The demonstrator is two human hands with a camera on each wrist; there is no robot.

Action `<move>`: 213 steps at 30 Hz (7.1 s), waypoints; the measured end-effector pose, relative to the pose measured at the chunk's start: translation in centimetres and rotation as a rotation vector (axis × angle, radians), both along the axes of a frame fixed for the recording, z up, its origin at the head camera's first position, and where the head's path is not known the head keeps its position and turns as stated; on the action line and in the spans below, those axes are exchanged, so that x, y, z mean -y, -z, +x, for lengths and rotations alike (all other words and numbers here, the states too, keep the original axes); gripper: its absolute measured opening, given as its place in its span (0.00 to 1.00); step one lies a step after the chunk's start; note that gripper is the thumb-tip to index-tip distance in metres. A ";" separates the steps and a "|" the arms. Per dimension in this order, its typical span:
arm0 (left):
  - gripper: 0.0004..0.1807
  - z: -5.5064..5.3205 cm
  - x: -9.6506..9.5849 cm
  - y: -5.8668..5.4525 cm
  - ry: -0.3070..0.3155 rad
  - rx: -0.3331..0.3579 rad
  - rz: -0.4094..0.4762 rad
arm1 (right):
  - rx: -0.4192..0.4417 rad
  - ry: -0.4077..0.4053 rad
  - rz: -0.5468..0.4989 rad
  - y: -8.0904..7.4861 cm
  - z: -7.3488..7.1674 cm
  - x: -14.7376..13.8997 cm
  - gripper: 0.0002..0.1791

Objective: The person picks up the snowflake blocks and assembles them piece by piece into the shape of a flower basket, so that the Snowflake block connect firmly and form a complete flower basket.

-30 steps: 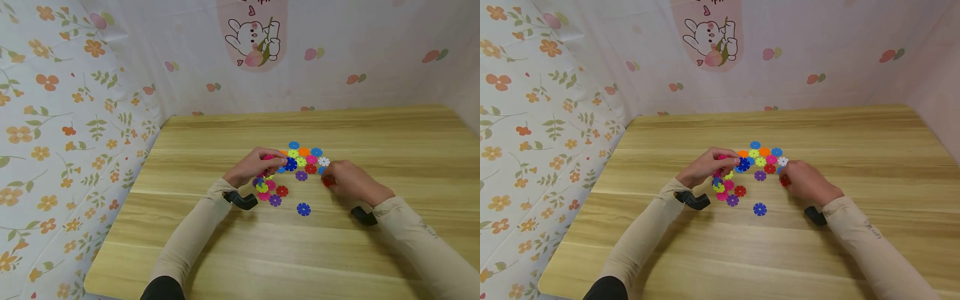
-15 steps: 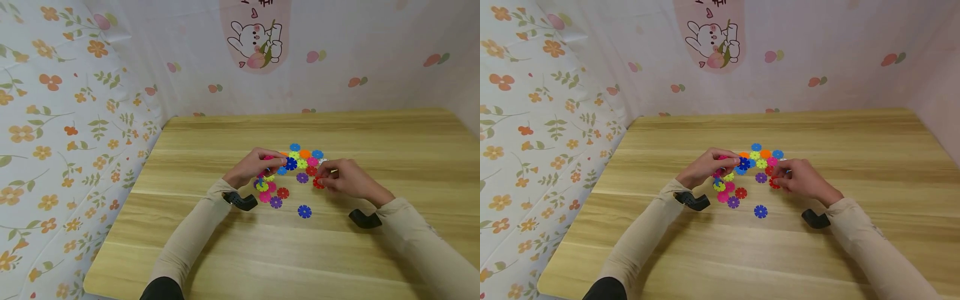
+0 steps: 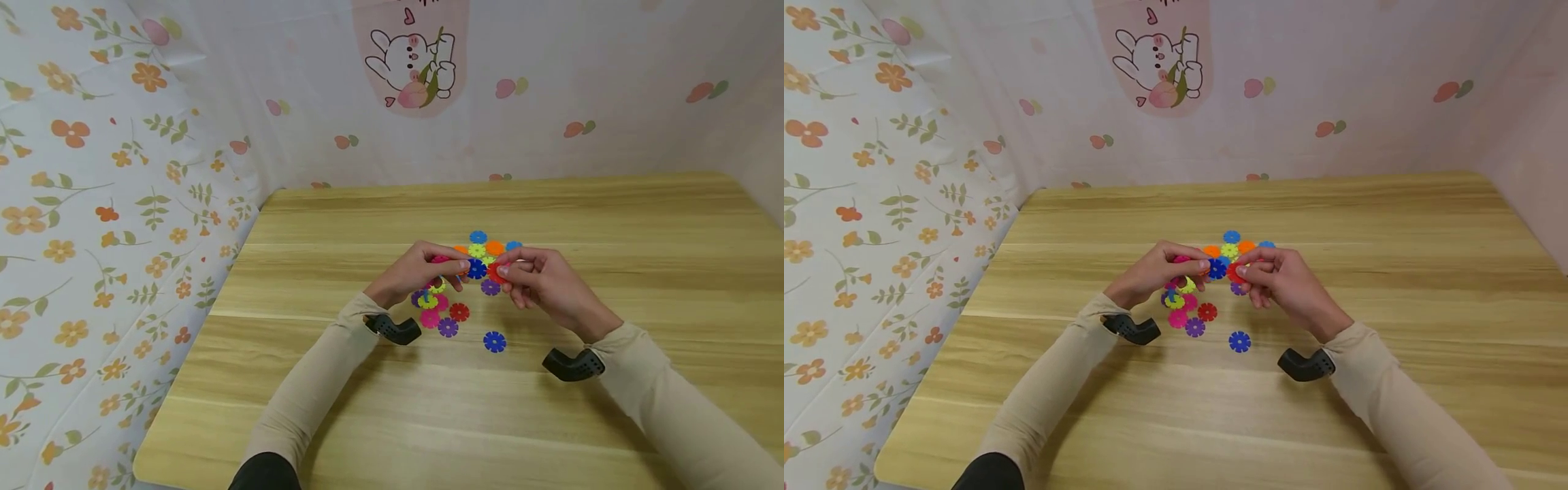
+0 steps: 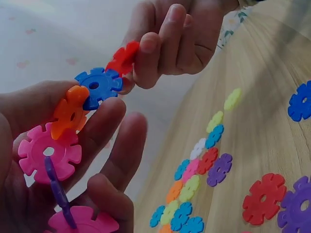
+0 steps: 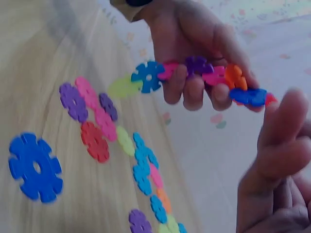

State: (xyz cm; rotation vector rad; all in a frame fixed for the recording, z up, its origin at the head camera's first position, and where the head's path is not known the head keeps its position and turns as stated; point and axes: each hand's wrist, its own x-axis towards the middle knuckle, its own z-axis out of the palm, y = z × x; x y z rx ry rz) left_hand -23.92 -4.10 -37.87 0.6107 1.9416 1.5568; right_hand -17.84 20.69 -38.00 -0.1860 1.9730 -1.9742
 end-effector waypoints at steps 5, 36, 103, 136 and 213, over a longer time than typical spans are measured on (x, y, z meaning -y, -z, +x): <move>0.14 0.1 0.1 0.1 -0.004 -0.036 -0.015 | 0.002 0.043 0.007 0.0 0.1 0.4 0.10; 0.14 -0.3 0.4 0.5 0.000 -0.060 -0.058 | 0.002 -0.024 0.255 0.5 -0.1 0.5 0.26; 0.12 0.0 1.1 -1.7 -0.089 -0.094 0.028 | -1.235 0.277 0.838 0.0 1.4 2.3 0.10; 0.16 0.4 -1.2 -1.0 -0.133 -0.027 0.034 | -1.007 0.383 0.723 0.8 0.2 3.4 0.06; 0.18 -0.4 6.2 3.1 -0.358 0.164 0.147 | 0.126 0.304 -0.467 1.4 -3.3 5.1 0.08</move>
